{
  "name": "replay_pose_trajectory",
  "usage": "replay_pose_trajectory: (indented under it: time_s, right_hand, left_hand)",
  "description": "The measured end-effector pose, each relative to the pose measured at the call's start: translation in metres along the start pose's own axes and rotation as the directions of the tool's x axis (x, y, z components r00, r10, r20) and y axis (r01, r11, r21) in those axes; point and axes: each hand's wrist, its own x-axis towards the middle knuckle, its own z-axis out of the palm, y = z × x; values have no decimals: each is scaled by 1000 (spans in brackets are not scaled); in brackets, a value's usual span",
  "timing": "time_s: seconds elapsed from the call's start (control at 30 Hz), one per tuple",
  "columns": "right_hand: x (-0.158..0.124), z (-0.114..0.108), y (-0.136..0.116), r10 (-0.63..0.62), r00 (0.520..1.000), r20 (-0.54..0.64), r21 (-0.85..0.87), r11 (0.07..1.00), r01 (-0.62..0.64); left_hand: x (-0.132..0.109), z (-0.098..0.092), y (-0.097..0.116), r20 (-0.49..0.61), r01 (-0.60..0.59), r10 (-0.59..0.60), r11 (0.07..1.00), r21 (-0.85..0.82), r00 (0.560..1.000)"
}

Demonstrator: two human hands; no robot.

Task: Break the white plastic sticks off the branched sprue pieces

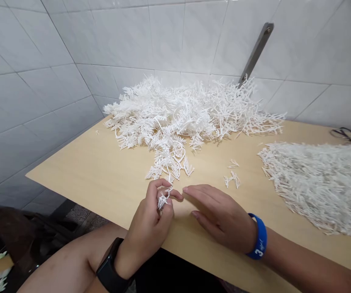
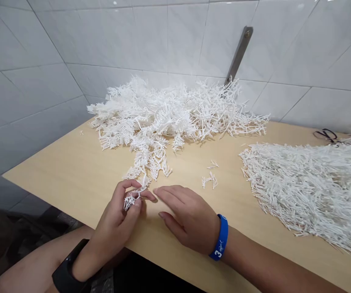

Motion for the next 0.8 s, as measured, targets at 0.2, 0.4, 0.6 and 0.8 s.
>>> replay_pose_trajectory:
  time_s: [0.2, 0.4, 0.6, 0.8]
  right_hand:
    - [-1, 3, 4, 38, 998, -42, 56, 998, -36]
    - [2, 0, 2, 50, 988, -148, 73, 997, -39]
    - [0, -1, 4, 188, 975, -118, 174, 971, -166]
    - [2, 3, 7, 318, 947, -40, 206, 930, -304]
  left_hand:
    - [1, 0, 1, 96, -67, 54, 989, 133, 994]
    - [2, -3, 2, 170, -212, 182, 961, 179, 968]
    - [-1, -8, 2, 246, -309, 261, 933, 184, 934]
    - [2, -6, -1, 276, -357, 304, 919, 169, 912]
